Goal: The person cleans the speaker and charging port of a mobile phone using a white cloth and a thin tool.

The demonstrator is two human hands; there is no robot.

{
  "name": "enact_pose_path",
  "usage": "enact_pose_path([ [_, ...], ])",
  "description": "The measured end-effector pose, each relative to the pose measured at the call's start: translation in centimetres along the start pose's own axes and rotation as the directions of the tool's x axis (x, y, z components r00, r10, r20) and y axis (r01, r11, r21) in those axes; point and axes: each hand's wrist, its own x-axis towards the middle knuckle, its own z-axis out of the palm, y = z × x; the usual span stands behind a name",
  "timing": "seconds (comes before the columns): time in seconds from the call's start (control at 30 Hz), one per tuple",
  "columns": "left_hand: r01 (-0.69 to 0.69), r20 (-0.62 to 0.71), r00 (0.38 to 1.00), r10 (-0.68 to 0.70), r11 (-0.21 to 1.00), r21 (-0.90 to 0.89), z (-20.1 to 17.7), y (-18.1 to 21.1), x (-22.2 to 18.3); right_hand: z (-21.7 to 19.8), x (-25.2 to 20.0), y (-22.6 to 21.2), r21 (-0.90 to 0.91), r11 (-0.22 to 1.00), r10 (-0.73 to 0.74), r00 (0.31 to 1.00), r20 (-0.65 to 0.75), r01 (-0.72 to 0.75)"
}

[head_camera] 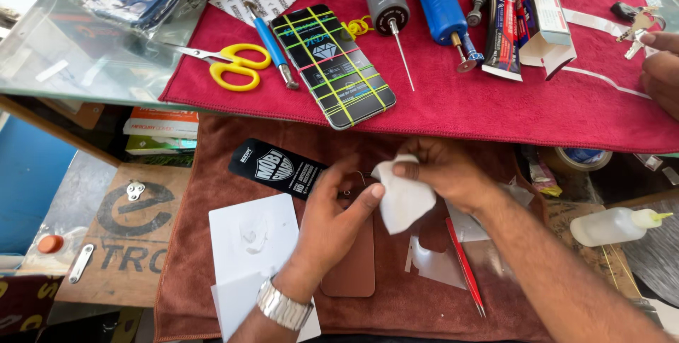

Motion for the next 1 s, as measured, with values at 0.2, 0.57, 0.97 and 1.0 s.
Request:
enact_pose_path([
  [0.2, 0.416, 0.231, 0.901, -0.367, 0.884, -0.216, 0.0, 0.4, -0.5, 2.9, -3.1, 3.1, 0.464, 0.883, -0.070, 0.997, -0.017, 0.070],
  [0.57, 0.468, 0.215, 0.878, -0.427, 0.860, -0.202, 0.3, 2.4, -3.6, 6.7, -7.6, 3.3, 0.547, 0.837, 0.064, 0.995, -0.073, -0.014],
  [0.97, 0.597, 0.191, 0.793, -0.578, 0.800, -0.058, 0.4, 3.0, -4.5, 6.1, -10.9, 0.8, 0.221, 0.964, -0.105, 0.976, -0.189, 0.146],
  [1.0, 0.599, 0.191, 0.791, -0.581, 0.799, -0.048, 0.4, 2.9, -4.5, 6.1, -11.2, 1.1, 0.167, 0.960, -0.195, 0.963, -0.184, 0.226],
])
